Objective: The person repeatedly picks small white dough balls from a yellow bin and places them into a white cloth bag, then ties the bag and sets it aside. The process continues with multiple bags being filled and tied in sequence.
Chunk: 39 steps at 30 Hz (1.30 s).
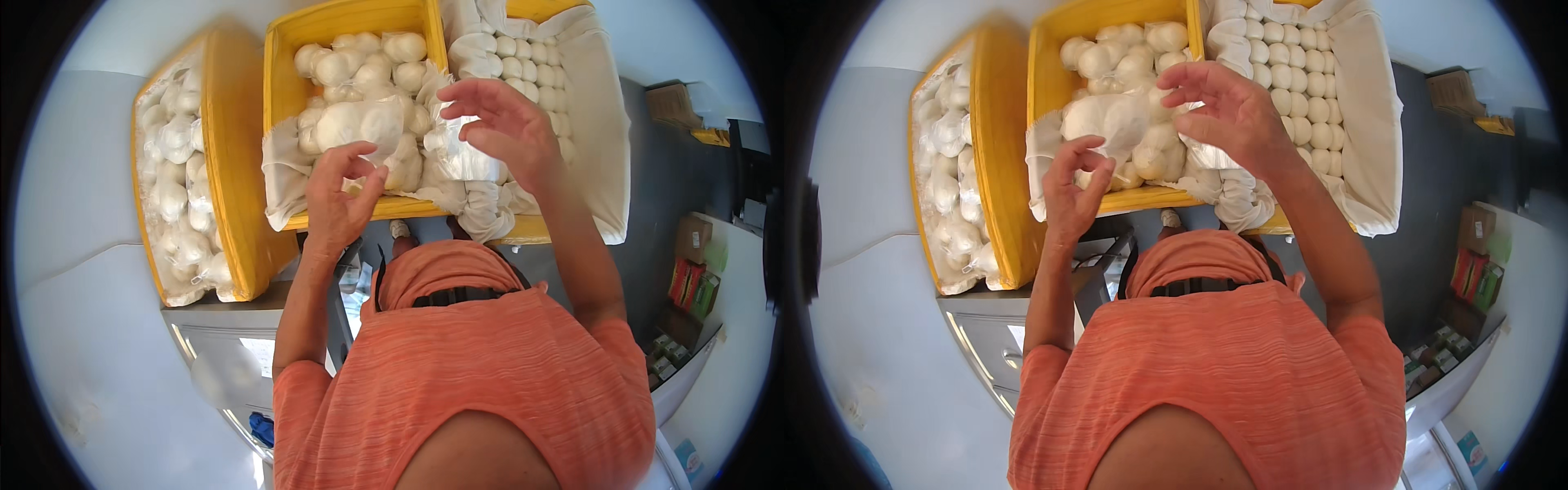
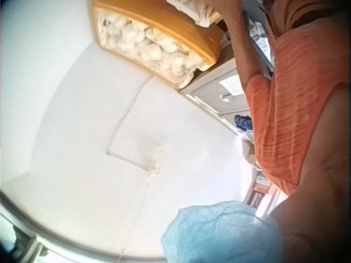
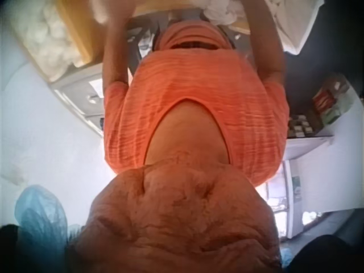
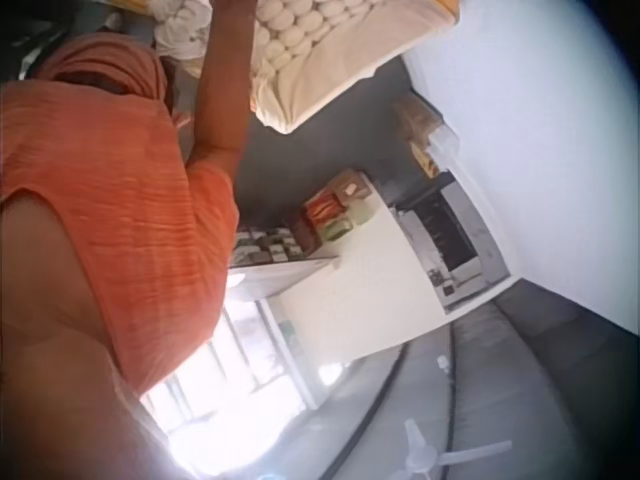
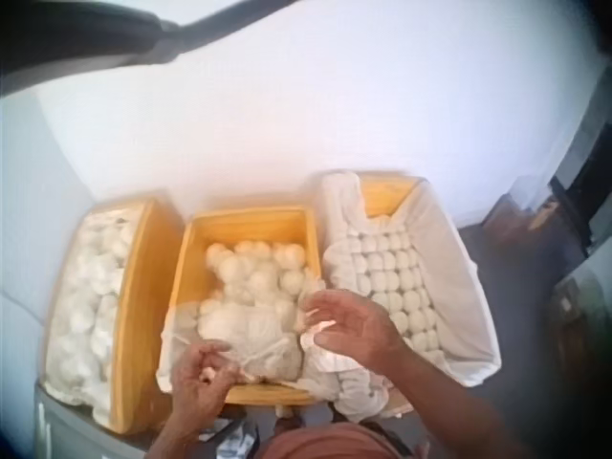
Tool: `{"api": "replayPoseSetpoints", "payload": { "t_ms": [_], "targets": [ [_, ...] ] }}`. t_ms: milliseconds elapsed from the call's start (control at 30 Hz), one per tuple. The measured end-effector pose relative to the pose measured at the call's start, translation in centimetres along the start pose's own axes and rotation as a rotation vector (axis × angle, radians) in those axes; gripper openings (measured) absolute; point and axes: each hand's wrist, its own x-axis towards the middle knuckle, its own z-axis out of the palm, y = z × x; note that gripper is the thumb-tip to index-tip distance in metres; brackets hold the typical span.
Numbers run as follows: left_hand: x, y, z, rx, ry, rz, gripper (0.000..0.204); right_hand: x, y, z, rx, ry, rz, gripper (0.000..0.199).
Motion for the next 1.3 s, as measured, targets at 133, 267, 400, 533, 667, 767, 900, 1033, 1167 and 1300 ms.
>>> {"api": "replayPoseSetpoints", "payload": {
  "t_ms": [133,267,400,533,667,767,900,1033,1167,1300],
  "targets": [
    [-0.9,-1.3,2.2,0.323,-0.386,0.127,0.045,-3.1,-6.7,3.0,0.307,-0.624,-0.241,0.031],
    [-2.6,-2.4,4.4,0.283,-0.427,0.065,0.05,-5.4,-5.8,2.3,0.542,-0.712,-0.375,0.02],
    [-2.6,-3.0,6.2,0.099,-0.516,-0.147,0.043,-6.1,5.6,-5.6,0.031,0.227,0.223,0.014],
    [-2.6,-3.4,8.1,0.023,-0.559,-0.213,0.035,-8.9,22.4,-13.2,-0.163,0.879,0.487,0.026],
    [-2.4,-4.1,9.3,-0.014,-0.584,-0.251,0.032,-9.1,25.9,-13.7,-0.51,0.851,0.405,0.029],
    [-1.7,-5.0,10.6,-0.053,-0.596,-0.276,0.031,-8.8,23.3,-14.1,-0.939,0.855,0.108,0.025],
    [0.2,-6.5,13.0,-0.182,-0.59,-0.371,0.032,-8.5,18.6,-13.6,-0.582,0.94,0.299,0.028],
    [1.9,-5.3,16.4,-0.132,-0.47,-0.229,0.063,-8.4,16.2,-11.8,0.011,0.699,0.344,0.046],
    [3.4,-5.7,16.4,-0.06,-0.309,-0.278,0.049,-5.8,10.4,-6.9,0.019,0.378,0.214,0.046],
    [4.1,-8.1,11.6,-0.343,-0.085,-0.496,0.014,-5.0,16.2,-8.6,-0.293,0.498,0.101,0.037]
  ]
}}
